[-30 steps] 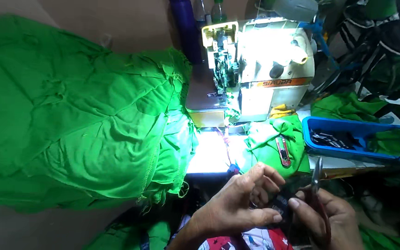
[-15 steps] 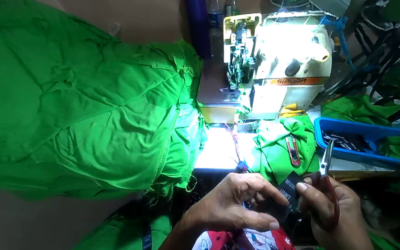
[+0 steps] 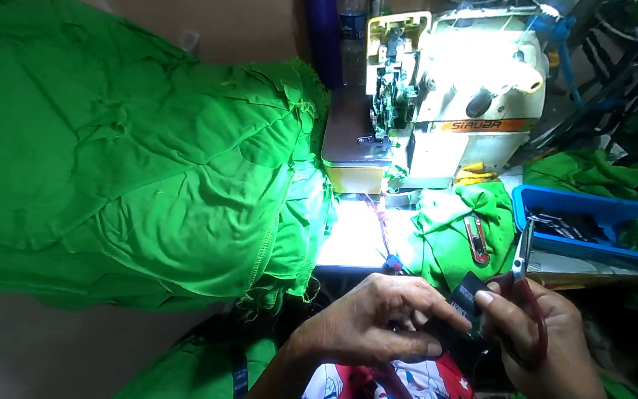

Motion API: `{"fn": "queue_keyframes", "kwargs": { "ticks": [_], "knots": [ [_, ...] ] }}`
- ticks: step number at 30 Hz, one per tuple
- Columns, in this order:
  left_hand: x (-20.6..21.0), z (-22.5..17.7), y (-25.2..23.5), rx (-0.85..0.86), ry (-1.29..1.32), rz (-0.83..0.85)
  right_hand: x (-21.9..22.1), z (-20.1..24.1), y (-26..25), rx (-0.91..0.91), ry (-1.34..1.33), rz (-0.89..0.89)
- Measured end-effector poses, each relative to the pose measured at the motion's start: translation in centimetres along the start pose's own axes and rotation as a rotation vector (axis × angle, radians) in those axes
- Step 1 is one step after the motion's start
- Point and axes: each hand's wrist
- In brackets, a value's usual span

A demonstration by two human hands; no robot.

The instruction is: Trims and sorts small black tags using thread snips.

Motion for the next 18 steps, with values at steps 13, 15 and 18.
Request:
{"fn": "queue_keyframes", "kwargs": {
  "ticks": [13, 15, 18],
  "knots": [
    [-1.1, 0.4, 0.4, -0.073, 0.145, 0.038, 0.1, -0.5, -0.4, 0.015, -0.010, 0.039],
    [-1.2, 0.4, 0.4, -0.080, 0.146, 0.035, 0.2, -0.4, -0.5, 0.018, -0.013, 0.040],
    [-1.2, 0.5, 0.5, -0.096, 0.163, 0.016, 0.3, -0.3, -0.6, 0.023, -0.018, 0.049]
  ]
}}
Point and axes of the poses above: each hand's wrist, its own y-axis away from the middle knuckle, its own x-axis out of the palm, z = x × y, and after that the axes turned 13 degrees about y, right-handed
